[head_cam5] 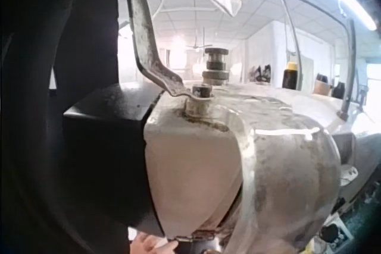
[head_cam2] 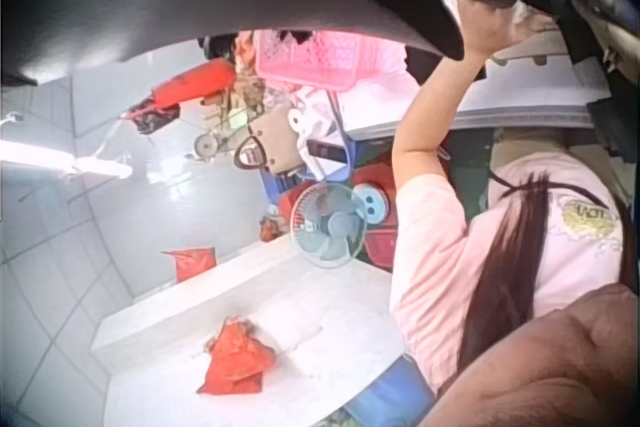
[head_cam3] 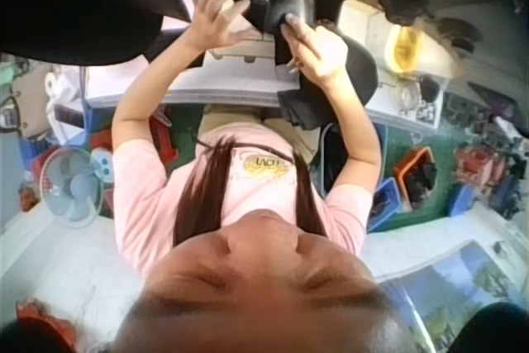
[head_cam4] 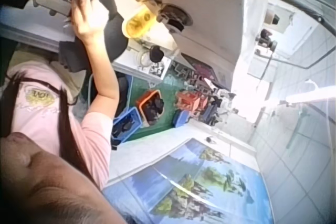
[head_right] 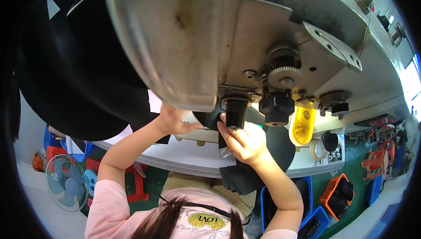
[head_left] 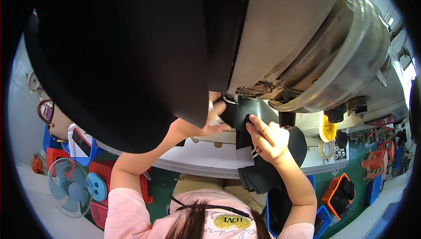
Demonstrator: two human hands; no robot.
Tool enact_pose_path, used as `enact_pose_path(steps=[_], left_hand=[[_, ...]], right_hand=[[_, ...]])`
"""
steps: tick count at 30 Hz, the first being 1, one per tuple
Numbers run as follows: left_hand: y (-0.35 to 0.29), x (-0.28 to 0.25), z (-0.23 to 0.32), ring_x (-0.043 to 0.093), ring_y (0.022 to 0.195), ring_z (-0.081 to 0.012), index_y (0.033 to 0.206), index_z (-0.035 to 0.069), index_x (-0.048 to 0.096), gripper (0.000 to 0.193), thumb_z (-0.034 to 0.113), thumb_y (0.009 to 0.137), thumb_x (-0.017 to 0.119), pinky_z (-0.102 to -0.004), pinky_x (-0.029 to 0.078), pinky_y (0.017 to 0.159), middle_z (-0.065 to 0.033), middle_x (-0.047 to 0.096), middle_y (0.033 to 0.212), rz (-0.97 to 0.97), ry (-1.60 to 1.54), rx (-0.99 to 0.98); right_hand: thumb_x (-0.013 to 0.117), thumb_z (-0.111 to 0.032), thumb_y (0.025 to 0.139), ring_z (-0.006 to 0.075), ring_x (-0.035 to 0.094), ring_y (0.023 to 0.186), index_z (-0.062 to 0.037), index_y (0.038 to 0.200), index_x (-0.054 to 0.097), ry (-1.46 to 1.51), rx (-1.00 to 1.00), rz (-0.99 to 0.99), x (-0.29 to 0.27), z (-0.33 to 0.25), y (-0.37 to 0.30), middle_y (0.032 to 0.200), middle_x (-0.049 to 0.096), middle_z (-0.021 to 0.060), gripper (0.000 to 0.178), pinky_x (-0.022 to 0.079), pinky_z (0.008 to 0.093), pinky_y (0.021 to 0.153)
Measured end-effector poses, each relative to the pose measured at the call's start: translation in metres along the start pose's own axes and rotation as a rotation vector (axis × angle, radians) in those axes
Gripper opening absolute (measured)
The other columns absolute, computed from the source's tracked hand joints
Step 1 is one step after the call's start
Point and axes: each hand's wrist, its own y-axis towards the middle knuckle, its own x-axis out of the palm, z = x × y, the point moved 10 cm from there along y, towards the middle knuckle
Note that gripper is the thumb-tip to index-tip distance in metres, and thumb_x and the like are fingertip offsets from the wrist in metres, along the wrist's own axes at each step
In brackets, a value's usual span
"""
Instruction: The person retrieves leather shoe pieces from a basket, aligns them, and stitches the parts together using a sewing machine.
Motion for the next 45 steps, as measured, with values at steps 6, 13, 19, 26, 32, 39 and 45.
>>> enact_pose_path(steps=[6,13,19,26,32,39,45], left_hand=[[-0.015,-0.003,0.058,0.059,0.089,-0.0207,0.095,0.01,0.055,0.029,0.009,0.069,0.068,-0.0418,0.047,0.08,-0.006,0.06,0.094,0.155,0.318,0.509],[-0.011,-0.012,0.067,0.059,0.087,-0.0174,0.083,0.011,0.061,0.015,0.007,0.07,0.066,-0.0394,0.047,0.078,-0.0013,0.061,0.091,0.132,0.32,0.493],[0.002,-0.009,0.061,0.059,0.087,-0.0191,0.085,0.006,0.062,0.016,0.008,0.07,0.066,-0.0364,0.049,0.075,-0.0039,0.061,0.09,0.131,0.341,0.49],[0.009,-0.003,0.038,0.059,0.08,-0.0195,0.083,0.003,0.061,0.018,0.005,0.067,0.068,-0.0302,0.05,0.061,-0.0076,0.06,0.088,0.149,0.245,0.395],[0.017,-0.004,0.026,0.056,0.071,-0.0199,0.083,0.001,0.058,0.015,0.005,0.071,0.066,-0.0297,0.046,0.057,-0.0093,0.059,0.083,0.151,0.097,0.31],[-0.011,0.035,-0.098,0.06,0.082,-0.0257,0.1,0.002,0.059,0.022,0.012,0.082,0.053,-0.032,0.048,0.072,-0.0121,0.061,0.096,-0.273,-0.087,-0.556],[0.006,0.026,-0.091,0.059,0.086,-0.025,0.102,0.0,0.058,0.024,0.011,0.081,0.055,-0.032,0.047,0.075,-0.0125,0.061,0.098,-0.305,-0.116,-0.488]], right_hand=[[0.059,-0.013,0.057,0.0211,0.064,0.077,-0.0005,0.091,0.066,-0.011,-0.034,-0.001,-0.003,-0.001,0.002,0.099,0.064,0.0126,0.037,0.052,0.0282,0.06],[0.062,-0.01,0.057,0.0201,0.064,0.075,-0.0012,0.09,0.067,-0.026,-0.037,0.012,-0.005,-0.001,0.004,0.099,0.064,0.012,0.034,0.052,0.0279,0.06],[0.064,-0.007,0.058,0.0253,0.064,0.08,-0.0055,0.098,0.066,-0.005,0.013,-0.005,-0.002,0.014,0.015,0.092,0.064,0.0105,0.041,0.052,0.034,0.067],[0.067,0.007,0.061,0.0147,0.054,0.056,-0.0101,0.105,0.065,0.252,0.248,-0.058,0.017,0.051,0.016,0.099,0.063,0.0079,0.047,0.046,0.0243,0.053],[0.065,0.001,0.073,0.0228,0.058,0.059,-0.0101,0.106,0.063,-0.002,0.324,-0.099,0.016,0.074,-0.004,0.079,0.061,0.0113,0.034,0.046,0.0307,0.054],[0.063,0.005,0.067,0.0221,0.058,0.055,-0.0052,0.092,0.062,0.072,0.283,0.08,-0.044,0.045,0.002,0.063,0.056,0.007,0.027,0.045,0.0293,0.048],[0.069,0.0,0.065,0.0238,0.058,0.059,-0.0033,0.081,0.06,0.209,0.36,-0.202,0.003,0.065,-0.045,0.068,0.055,0.0068,0.019,0.048,0.0308,0.054]])
